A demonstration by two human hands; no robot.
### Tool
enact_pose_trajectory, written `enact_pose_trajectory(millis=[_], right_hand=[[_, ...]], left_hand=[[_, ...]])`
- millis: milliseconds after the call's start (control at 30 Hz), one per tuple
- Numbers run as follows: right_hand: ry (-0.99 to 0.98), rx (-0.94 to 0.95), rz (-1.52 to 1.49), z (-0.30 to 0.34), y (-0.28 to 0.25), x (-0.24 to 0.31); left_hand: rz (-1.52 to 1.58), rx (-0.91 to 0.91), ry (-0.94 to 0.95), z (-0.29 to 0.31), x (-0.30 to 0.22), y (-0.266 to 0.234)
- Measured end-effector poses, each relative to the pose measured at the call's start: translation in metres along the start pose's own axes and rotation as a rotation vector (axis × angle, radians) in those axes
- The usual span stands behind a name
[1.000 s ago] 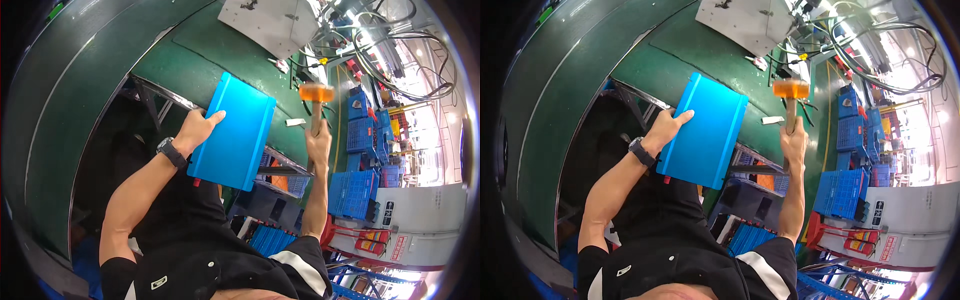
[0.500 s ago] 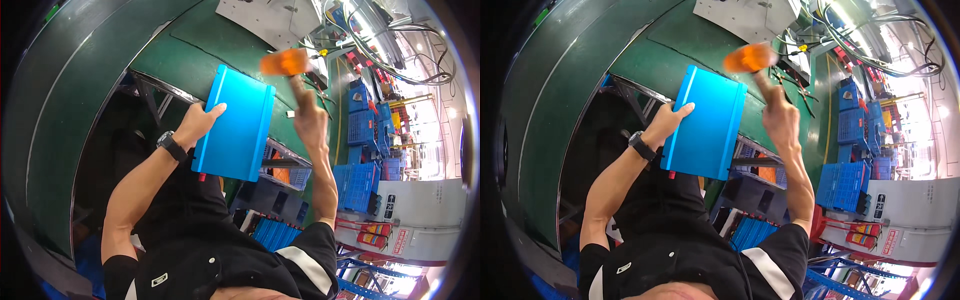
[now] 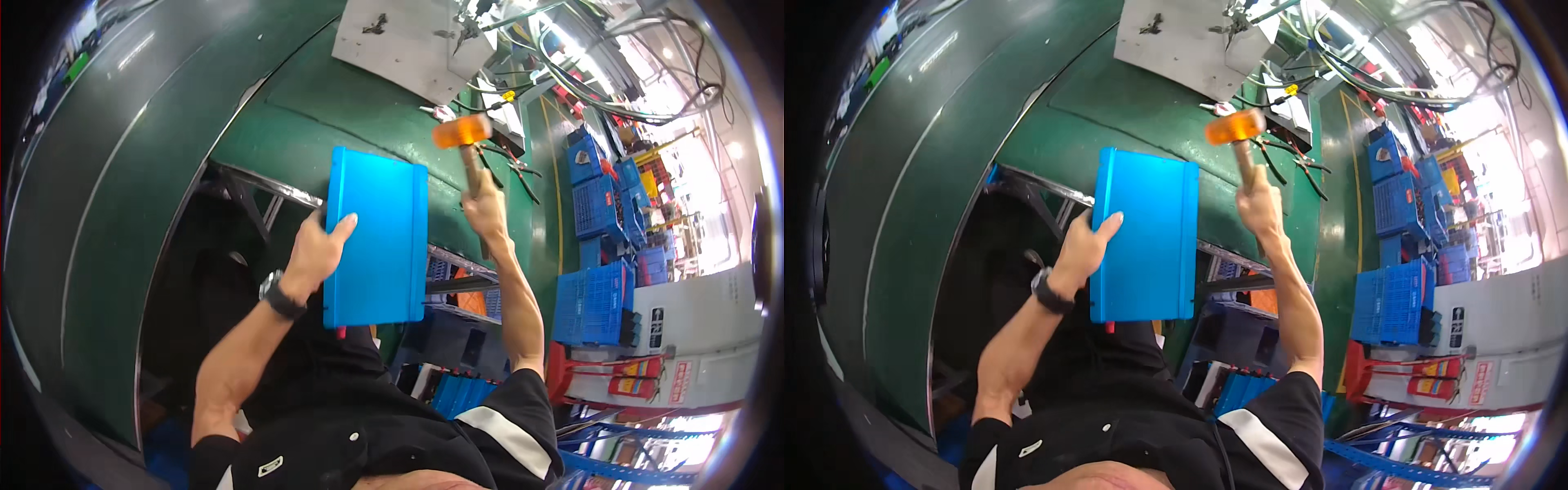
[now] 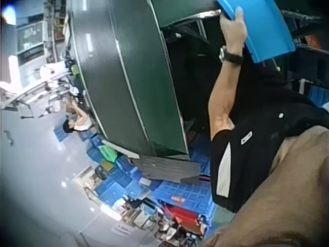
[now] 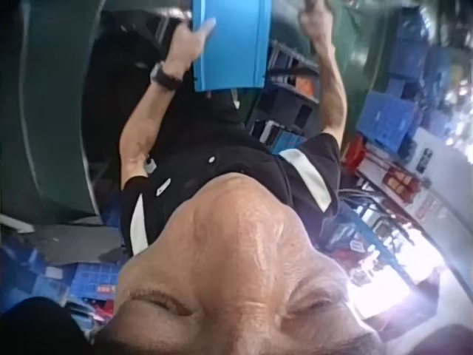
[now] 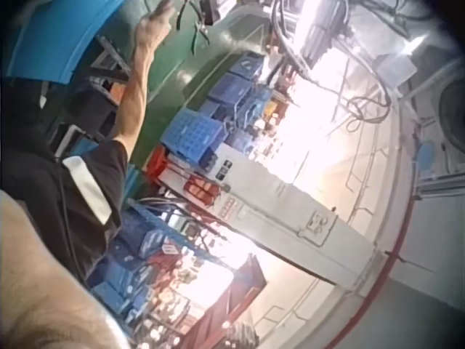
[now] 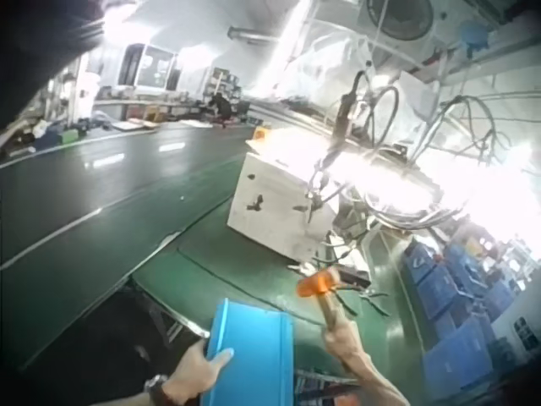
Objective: The person fits an orange cover onto a power inverter, presses it into place, and secures the end panel using a pneumatic screwdriver. After setting it aside, they pick up a blue power inverter and secure its end panel with the pneumatic screwdriver.
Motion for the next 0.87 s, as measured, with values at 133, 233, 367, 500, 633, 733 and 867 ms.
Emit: enact_pose_trajectory(millis=[133,233,367,500,633,733,867], right_hand=[[-0.064,0.105,0.182,0.011,0.011,0.001],[0.006,-0.181,-0.199,0.031,-0.021,0.043],[0.259,0.312,-0.822,0.079,0.019,0.036],[0.58,0.665,-1.234,0.147,0.046,0.07],[1.013,0.957,-1.504,0.177,0.056,0.097],[1.098,0.884,-1.736,0.191,0.03,0.107],[1.086,0.958,-2.037,0.237,0.071,0.043]], left_hand=[[-0.102,-0.089,0.338,0.041,-0.045,-0.027],[-0.209,-0.066,0.509,0.062,-0.074,-0.052],[-0.372,0.066,1.064,0.071,-0.104,-0.058],[-0.278,0.236,1.356,0.075,-0.093,-0.067],[-0.247,0.275,1.4,0.077,-0.077,-0.07],[-0.231,0.299,1.472,0.091,-0.075,-0.062],[-0.256,0.412,1.565,0.108,-0.061,-0.054]])
Point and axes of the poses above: each hand's wrist, its own z-axis away from the middle knuckle, its own y-axis out of the palm, x = y × z, the point moved 6 cm from there along -z, towards the middle knuckle, and after that the axes turned 13 degrees about -x, right-handed, at the moved point
